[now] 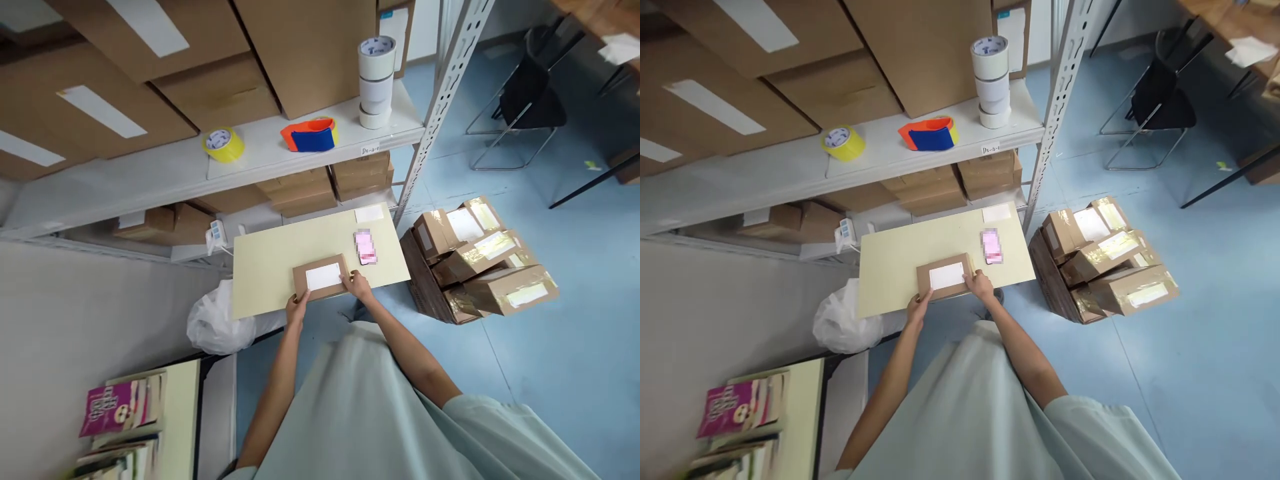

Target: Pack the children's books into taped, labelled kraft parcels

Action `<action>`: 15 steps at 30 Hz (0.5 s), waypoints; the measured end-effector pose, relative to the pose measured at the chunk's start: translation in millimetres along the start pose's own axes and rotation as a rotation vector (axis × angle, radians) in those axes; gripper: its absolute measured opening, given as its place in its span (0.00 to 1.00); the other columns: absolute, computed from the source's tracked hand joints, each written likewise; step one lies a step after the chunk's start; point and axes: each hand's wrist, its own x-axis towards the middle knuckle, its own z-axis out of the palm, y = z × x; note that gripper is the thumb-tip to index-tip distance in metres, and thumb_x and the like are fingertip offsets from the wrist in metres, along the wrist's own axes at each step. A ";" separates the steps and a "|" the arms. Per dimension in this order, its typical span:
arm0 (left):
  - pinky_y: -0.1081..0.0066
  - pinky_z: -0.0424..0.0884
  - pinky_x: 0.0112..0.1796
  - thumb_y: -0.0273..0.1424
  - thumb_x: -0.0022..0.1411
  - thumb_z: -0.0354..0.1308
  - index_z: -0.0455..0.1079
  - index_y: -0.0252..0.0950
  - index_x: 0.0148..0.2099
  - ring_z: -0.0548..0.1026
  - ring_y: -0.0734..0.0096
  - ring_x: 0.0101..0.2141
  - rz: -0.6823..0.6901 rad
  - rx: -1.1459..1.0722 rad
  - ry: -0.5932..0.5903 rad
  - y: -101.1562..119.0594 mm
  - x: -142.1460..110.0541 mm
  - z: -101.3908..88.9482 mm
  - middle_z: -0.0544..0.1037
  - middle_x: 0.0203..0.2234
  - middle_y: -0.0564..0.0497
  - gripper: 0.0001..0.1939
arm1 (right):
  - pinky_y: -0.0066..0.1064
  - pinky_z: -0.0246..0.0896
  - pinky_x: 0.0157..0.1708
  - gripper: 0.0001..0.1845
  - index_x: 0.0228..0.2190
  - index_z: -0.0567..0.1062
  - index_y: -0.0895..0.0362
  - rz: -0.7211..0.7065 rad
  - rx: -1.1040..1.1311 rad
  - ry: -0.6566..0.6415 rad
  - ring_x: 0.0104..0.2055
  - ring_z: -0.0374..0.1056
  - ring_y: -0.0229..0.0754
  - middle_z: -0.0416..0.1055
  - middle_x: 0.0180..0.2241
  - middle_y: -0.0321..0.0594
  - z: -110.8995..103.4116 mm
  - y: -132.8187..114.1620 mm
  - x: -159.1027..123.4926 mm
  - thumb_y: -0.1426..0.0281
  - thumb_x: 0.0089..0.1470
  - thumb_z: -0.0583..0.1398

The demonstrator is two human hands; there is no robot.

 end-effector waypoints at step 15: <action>0.55 0.76 0.61 0.45 0.69 0.67 0.73 0.37 0.61 0.78 0.49 0.63 0.026 -0.144 -0.326 -65.8 -197.6 100.6 0.80 0.61 0.35 0.25 | 0.39 0.73 0.57 0.34 0.50 0.82 0.58 -0.049 0.295 0.193 0.58 0.79 0.55 0.83 0.54 0.51 -118.3 204.5 -178.5 0.42 0.63 0.59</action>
